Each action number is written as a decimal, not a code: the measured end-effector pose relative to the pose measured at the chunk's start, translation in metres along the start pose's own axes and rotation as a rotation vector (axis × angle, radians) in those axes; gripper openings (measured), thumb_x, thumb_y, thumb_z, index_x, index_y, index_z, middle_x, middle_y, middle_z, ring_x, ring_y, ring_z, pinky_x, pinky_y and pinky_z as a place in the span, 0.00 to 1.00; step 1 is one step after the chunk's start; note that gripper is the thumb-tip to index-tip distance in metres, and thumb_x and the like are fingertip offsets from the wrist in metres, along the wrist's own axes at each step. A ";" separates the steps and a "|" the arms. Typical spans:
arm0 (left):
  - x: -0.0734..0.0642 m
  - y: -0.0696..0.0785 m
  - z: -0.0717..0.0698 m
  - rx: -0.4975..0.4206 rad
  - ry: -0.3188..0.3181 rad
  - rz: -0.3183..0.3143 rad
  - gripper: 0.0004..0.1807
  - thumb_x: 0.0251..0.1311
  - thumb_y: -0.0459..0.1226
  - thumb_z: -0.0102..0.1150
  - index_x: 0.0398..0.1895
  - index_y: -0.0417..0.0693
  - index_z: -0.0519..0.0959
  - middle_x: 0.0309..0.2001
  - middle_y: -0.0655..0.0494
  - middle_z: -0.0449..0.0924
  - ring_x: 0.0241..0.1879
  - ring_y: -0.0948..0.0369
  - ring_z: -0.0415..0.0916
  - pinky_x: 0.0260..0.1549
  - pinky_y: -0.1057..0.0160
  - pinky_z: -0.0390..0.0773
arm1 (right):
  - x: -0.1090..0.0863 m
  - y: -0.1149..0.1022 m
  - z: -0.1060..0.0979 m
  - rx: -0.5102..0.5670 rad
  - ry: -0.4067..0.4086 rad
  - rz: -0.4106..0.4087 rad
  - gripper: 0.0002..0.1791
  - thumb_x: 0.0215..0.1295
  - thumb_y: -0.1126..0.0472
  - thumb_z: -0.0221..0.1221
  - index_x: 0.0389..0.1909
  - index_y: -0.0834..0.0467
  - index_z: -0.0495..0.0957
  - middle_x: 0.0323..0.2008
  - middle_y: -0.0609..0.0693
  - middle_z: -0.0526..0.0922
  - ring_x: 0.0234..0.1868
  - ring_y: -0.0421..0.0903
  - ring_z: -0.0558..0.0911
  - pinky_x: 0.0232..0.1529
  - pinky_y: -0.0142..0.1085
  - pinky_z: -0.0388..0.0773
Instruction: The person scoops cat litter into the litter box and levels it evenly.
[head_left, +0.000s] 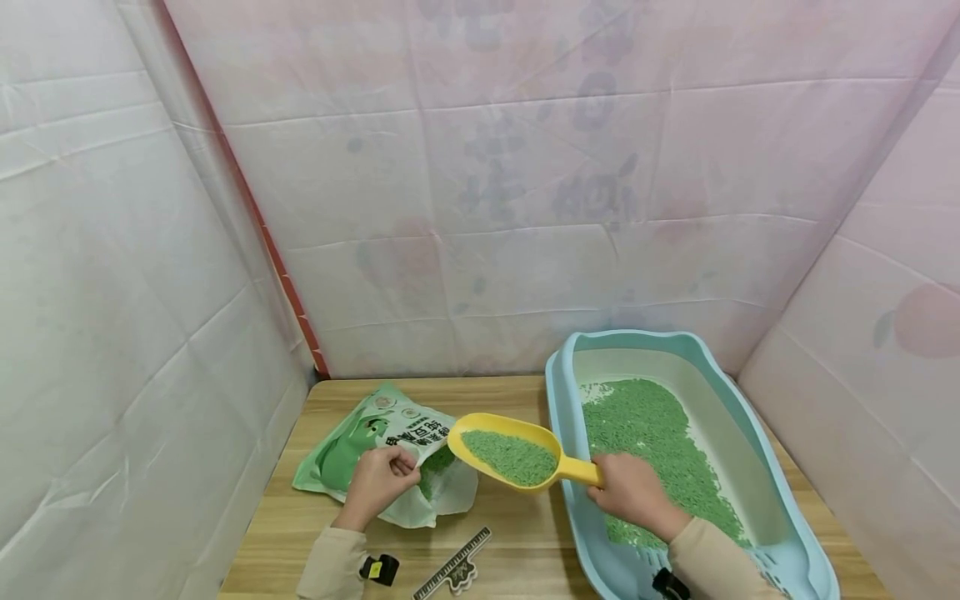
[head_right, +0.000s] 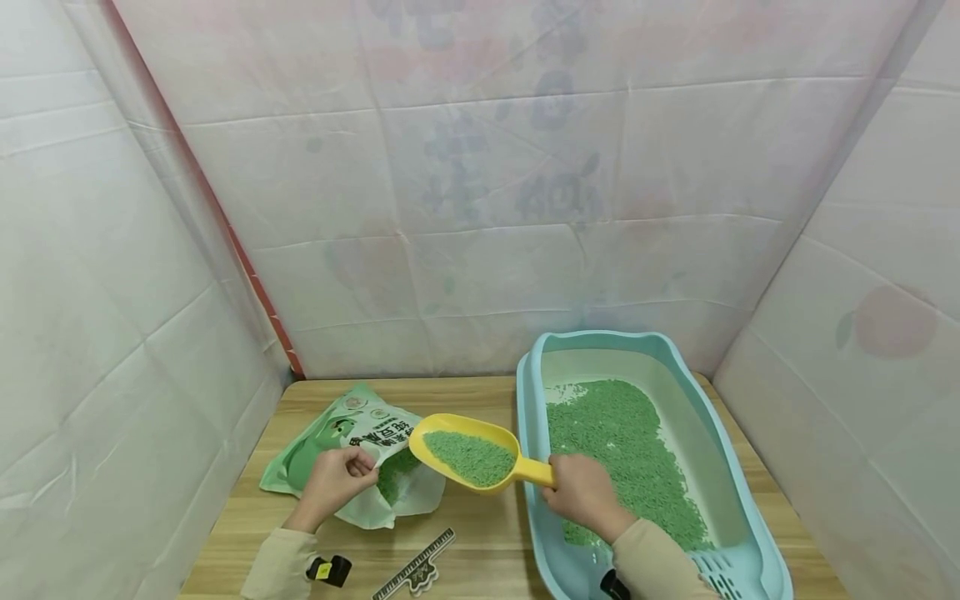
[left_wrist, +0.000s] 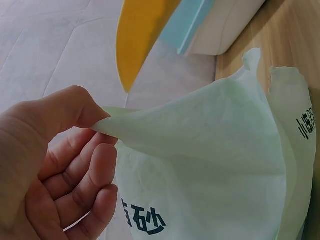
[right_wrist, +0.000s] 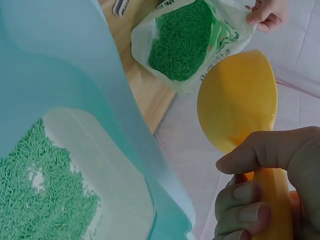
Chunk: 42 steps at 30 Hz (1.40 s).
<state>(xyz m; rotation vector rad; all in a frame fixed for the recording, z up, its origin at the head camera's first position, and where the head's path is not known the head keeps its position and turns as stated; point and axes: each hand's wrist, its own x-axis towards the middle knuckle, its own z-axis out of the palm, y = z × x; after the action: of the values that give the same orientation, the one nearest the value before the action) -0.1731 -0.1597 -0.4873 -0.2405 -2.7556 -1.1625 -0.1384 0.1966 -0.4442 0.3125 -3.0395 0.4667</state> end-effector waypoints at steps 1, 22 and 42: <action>0.000 0.000 0.000 -0.001 0.000 0.000 0.07 0.44 0.29 0.66 0.20 0.50 0.80 0.20 0.60 0.81 0.20 0.74 0.71 0.24 0.74 0.73 | 0.000 0.001 -0.001 -0.001 -0.001 0.002 0.12 0.44 0.64 0.67 0.20 0.55 0.72 0.14 0.44 0.65 0.17 0.40 0.63 0.17 0.29 0.57; 0.000 -0.002 0.001 0.006 0.003 0.019 0.06 0.45 0.30 0.66 0.20 0.50 0.81 0.20 0.60 0.81 0.20 0.75 0.71 0.23 0.74 0.73 | 0.006 0.031 -0.037 -0.037 0.027 0.033 0.09 0.51 0.61 0.66 0.26 0.60 0.75 0.16 0.46 0.69 0.18 0.42 0.65 0.18 0.33 0.60; 0.000 -0.003 0.002 0.013 0.016 0.032 0.07 0.45 0.30 0.67 0.20 0.51 0.81 0.20 0.61 0.81 0.20 0.75 0.71 0.23 0.75 0.73 | 0.001 0.058 -0.060 -0.031 0.043 0.078 0.12 0.53 0.61 0.63 0.32 0.66 0.77 0.17 0.48 0.70 0.18 0.43 0.66 0.19 0.33 0.61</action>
<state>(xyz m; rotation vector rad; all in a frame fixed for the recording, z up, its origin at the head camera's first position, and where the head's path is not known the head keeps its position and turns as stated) -0.1733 -0.1604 -0.4906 -0.2717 -2.7346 -1.1336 -0.1503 0.2686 -0.4036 0.1810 -3.0227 0.4247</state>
